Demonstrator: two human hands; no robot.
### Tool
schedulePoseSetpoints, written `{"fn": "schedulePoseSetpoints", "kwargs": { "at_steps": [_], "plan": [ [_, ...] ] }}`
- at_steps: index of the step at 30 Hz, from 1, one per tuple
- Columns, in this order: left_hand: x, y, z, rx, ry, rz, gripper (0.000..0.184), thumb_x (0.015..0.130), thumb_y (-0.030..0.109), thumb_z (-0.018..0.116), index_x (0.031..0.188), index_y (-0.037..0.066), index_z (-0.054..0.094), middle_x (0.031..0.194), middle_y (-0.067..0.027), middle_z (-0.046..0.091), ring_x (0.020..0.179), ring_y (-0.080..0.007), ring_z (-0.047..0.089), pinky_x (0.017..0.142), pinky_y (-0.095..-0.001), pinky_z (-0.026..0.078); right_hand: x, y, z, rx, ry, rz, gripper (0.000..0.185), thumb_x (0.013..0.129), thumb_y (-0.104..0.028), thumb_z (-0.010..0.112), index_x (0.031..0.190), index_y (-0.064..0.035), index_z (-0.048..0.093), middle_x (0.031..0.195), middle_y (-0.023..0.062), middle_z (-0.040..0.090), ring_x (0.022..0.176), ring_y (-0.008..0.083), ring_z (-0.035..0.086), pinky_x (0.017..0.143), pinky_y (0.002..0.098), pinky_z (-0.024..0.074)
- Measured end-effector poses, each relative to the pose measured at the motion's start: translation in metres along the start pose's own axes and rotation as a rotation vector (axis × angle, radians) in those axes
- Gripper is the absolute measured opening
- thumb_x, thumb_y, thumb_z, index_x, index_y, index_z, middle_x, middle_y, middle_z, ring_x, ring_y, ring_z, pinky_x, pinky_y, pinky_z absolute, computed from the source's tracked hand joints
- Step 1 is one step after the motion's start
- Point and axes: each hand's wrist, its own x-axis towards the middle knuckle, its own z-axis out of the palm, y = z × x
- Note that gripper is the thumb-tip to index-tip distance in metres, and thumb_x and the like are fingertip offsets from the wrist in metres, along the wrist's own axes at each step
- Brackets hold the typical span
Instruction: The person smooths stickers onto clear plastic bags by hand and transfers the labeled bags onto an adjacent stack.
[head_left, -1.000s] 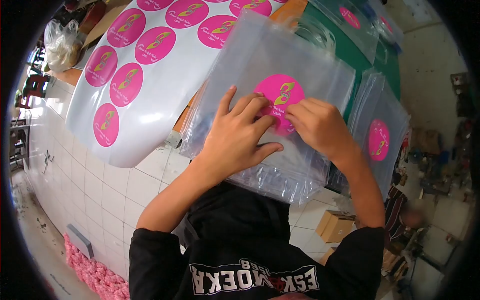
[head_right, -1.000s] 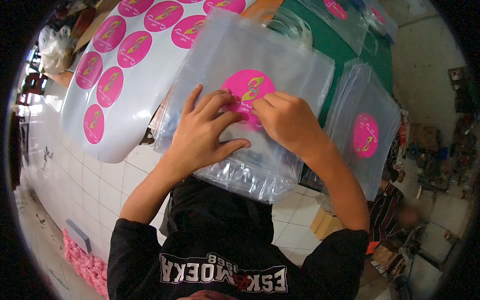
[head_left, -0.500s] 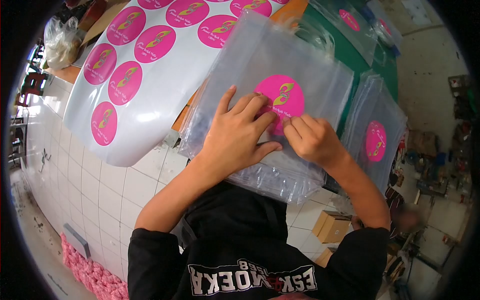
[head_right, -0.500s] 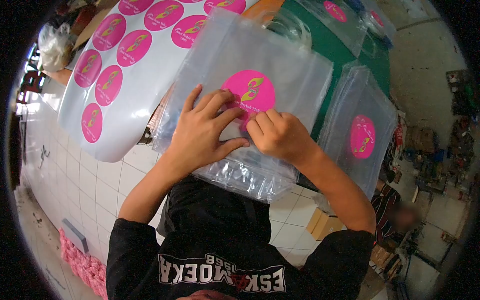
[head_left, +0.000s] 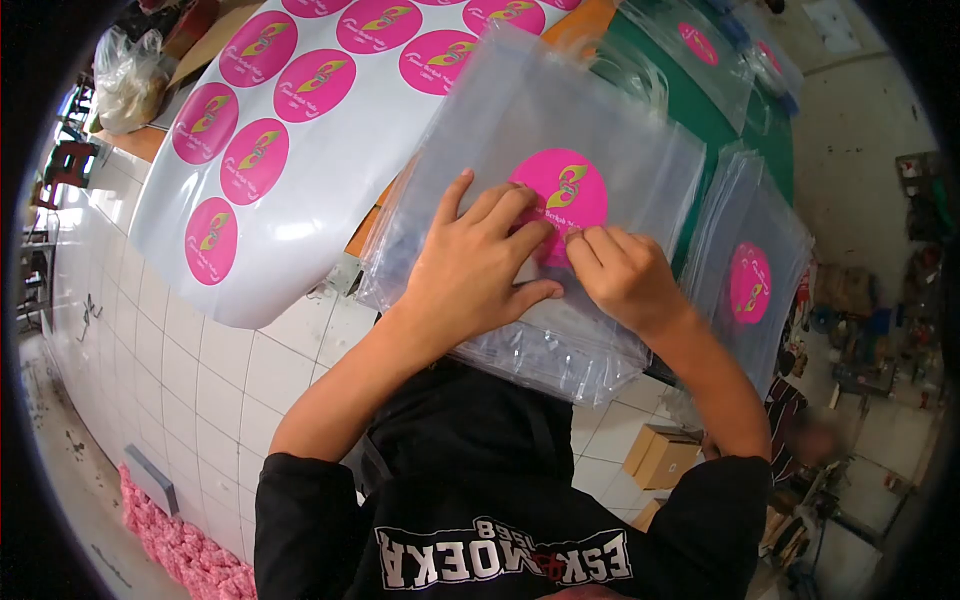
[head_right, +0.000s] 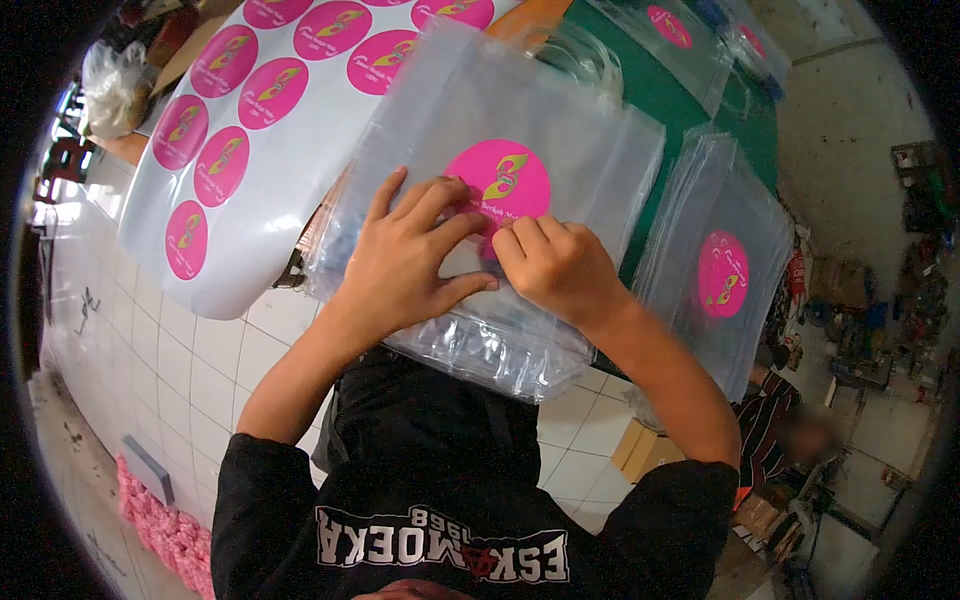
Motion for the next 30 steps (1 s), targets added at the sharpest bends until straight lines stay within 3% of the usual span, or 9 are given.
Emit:
{"fn": "schedulePoseSetpoints", "kwargs": {
  "at_steps": [5, 8, 10, 13, 23, 25, 30],
  "plan": [
    [0.001, 0.001, -0.001, 0.01, 0.001, 0.007, 0.054, 0.08, 0.05, 0.085, 0.118, 0.014, 0.073, 0.131, -0.0069, 0.061, 0.132, -0.0264, 0.057, 0.121, -0.0621, 0.032, -0.003, -0.001, -0.002, -0.026, -0.025, -0.057, 0.019, 0.076, -0.009, 0.073, 0.079, -0.0113, 0.055, 0.073, 0.0033, 0.055, 0.067, 0.0187, 0.064, 0.055, 0.033, 0.0542],
    [0.002, 0.0, -0.001, 0.019, 0.003, 0.001, 0.053, 0.08, 0.05, 0.085, 0.118, 0.015, 0.073, 0.131, -0.0066, 0.061, 0.132, -0.0262, 0.057, 0.121, -0.0622, 0.031, 0.0, 0.006, -0.007, 0.112, -0.008, -0.037, 0.018, 0.078, -0.009, 0.073, 0.08, -0.0105, 0.056, 0.073, 0.0045, 0.056, 0.066, 0.0207, 0.066, 0.054, 0.0345, 0.0542],
    [0.0, 0.0, 0.0, 0.007, 0.001, 0.007, 0.053, 0.08, 0.05, 0.085, 0.118, 0.015, 0.073, 0.131, -0.0064, 0.061, 0.132, -0.0261, 0.057, 0.122, -0.0622, 0.031, -0.002, 0.009, -0.002, 0.244, 0.057, 0.151, 0.017, 0.075, -0.001, 0.073, 0.09, -0.0048, 0.067, 0.072, 0.0069, 0.057, 0.062, 0.0246, 0.064, 0.054, 0.0358, 0.052],
    [0.0, 0.001, 0.0, 0.007, -0.008, 0.002, 0.053, 0.08, 0.05, 0.085, 0.118, 0.015, 0.073, 0.131, -0.0063, 0.061, 0.132, -0.0258, 0.057, 0.121, -0.0621, 0.031, 0.002, 0.008, 0.0, 0.19, 0.058, 0.177, 0.016, 0.08, -0.008, 0.072, 0.081, -0.0089, 0.057, 0.074, 0.0066, 0.058, 0.062, 0.0243, 0.067, 0.054, 0.0367, 0.0546],
    [0.001, 0.0, 0.0, 0.027, 0.005, 0.007, 0.053, 0.081, 0.051, 0.084, 0.118, 0.014, 0.072, 0.131, -0.0069, 0.061, 0.133, -0.0261, 0.057, 0.121, -0.0623, 0.031, 0.001, 0.006, -0.013, 0.195, -0.048, 0.03, 0.015, 0.08, -0.009, 0.072, 0.082, -0.0101, 0.058, 0.074, 0.0058, 0.059, 0.063, 0.0244, 0.068, 0.054, 0.0383, 0.0556],
    [0.0, 0.0, 0.001, 0.026, 0.004, 0.014, 0.054, 0.081, 0.052, 0.084, 0.118, 0.014, 0.072, 0.131, -0.0071, 0.061, 0.133, -0.0261, 0.057, 0.121, -0.0623, 0.031, 0.0, 0.009, -0.007, 0.274, 0.029, 0.202, 0.014, 0.08, -0.009, 0.072, 0.083, -0.0099, 0.058, 0.073, 0.0065, 0.061, 0.063, 0.0256, 0.069, 0.055, 0.0388, 0.0557],
    [-0.001, 0.0, 0.001, 0.018, -0.002, 0.011, 0.054, 0.081, 0.051, 0.084, 0.118, 0.014, 0.072, 0.131, -0.007, 0.061, 0.133, -0.0263, 0.057, 0.121, -0.0623, 0.032, 0.005, 0.004, -0.002, 0.153, -0.01, 0.195, 0.014, 0.08, -0.009, 0.072, 0.084, -0.0095, 0.059, 0.073, 0.007, 0.061, 0.063, 0.0262, 0.07, 0.054, 0.0383, 0.0565]
  ]
}}
